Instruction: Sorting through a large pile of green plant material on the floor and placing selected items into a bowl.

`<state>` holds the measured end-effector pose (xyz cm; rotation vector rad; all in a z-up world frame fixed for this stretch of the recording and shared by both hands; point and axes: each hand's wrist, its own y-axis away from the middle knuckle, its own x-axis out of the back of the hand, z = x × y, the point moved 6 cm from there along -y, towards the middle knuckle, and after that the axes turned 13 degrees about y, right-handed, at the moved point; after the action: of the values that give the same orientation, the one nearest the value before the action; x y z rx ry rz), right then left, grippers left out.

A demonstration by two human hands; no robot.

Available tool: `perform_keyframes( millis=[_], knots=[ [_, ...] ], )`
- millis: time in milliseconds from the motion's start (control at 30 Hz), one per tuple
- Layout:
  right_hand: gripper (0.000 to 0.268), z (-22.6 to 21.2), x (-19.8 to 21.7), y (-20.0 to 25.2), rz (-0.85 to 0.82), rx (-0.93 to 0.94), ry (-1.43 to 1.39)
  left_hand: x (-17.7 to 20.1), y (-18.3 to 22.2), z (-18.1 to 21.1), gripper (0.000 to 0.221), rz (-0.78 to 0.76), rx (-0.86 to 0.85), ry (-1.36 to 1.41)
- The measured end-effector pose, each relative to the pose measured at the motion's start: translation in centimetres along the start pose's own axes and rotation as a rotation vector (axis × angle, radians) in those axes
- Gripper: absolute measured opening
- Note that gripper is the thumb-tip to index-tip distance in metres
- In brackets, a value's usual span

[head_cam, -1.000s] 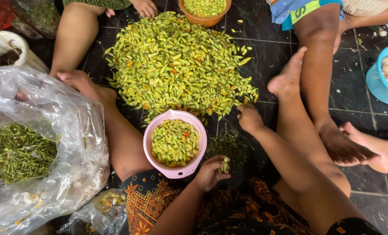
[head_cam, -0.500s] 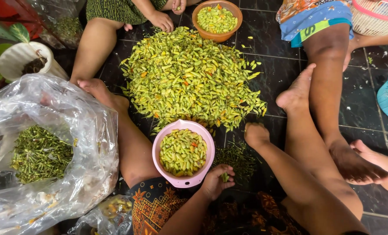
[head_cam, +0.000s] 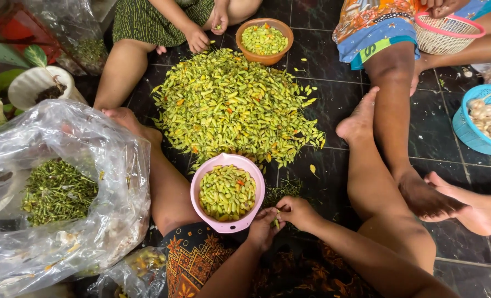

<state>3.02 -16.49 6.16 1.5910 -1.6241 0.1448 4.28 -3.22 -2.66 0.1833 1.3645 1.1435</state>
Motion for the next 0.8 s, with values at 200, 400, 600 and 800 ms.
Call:
perform_keyframes(
  millis=[200, 400, 600, 800],
  knots=[
    [0.004, 0.3, 0.2, 0.0, 0.024, 0.014, -0.069, 0.6, -0.6, -0.1, 0.019, -0.009, 0.041, 0.032],
    [0.013, 4.3, -1.6, -2.1, 0.018, 0.039, 0.041, 2.1, -4.2, -0.7, 0.018, -0.074, -0.063, -0.073],
    [0.010, 1.1, 0.3, -0.3, -0.052, 0.202, 0.057, 0.6, -0.8, 0.4, 0.036, -0.056, -0.010, -0.080],
    [0.014, -1.2, 2.7, 1.0, -0.047, 0.455, 0.196, -0.1, -0.2, 0.5, 0.027, -0.090, 0.093, 0.058]
  ],
)
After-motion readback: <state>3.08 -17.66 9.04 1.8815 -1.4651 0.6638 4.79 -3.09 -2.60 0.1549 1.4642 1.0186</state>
